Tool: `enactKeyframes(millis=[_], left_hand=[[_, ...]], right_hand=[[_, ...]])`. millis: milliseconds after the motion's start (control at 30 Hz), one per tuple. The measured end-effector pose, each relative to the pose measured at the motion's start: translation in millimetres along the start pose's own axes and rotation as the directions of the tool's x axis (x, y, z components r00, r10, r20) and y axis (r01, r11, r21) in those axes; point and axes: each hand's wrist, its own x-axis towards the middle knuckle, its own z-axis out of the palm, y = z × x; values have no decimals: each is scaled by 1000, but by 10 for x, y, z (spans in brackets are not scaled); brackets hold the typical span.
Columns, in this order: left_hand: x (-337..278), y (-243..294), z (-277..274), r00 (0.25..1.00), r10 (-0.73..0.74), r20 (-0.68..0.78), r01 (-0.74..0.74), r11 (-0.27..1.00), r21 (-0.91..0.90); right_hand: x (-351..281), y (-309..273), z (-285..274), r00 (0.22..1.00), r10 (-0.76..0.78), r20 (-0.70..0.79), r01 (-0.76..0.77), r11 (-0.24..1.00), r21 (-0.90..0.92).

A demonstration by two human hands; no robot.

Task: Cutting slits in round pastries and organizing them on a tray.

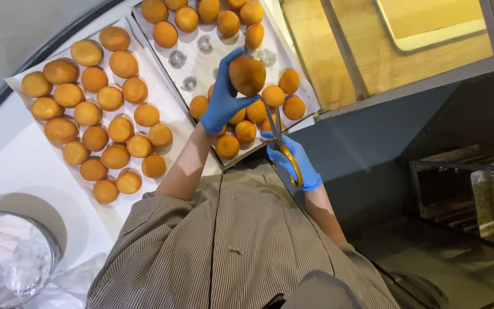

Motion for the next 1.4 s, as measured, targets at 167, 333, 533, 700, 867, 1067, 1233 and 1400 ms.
enactKeyframes(millis=[167,333,533,700,867,1067,1233,1400], left_hand=[[-49,244,104,995,104,6,-104,989,102],[-132,191,182,989,113,93,-134,956,260],[-298,-11,321,998,-18,64,-8,923,385],[-265,70,195,990,68,120,-115,885,450],[-223,177,121,977,8,214,-114,867,485],[-10,196,-100,954,-57,295,-159,738,656],[361,-486,-483,974,-18,225,-167,614,771],[871,-1541,-893,945,-186,270,-199,331,923]], right_hand=[[30,5,19,997,-59,44,64,991,-120],[53,44,2,998,-60,35,63,994,-85],[98,32,17,994,-105,2,105,994,-4],[89,136,47,997,31,-64,-30,999,10],[132,-35,93,986,-161,44,158,985,69],[206,244,51,986,111,-124,-94,987,133],[146,459,-116,942,221,-251,-194,972,130],[-73,473,-177,910,268,-318,-240,963,125]])
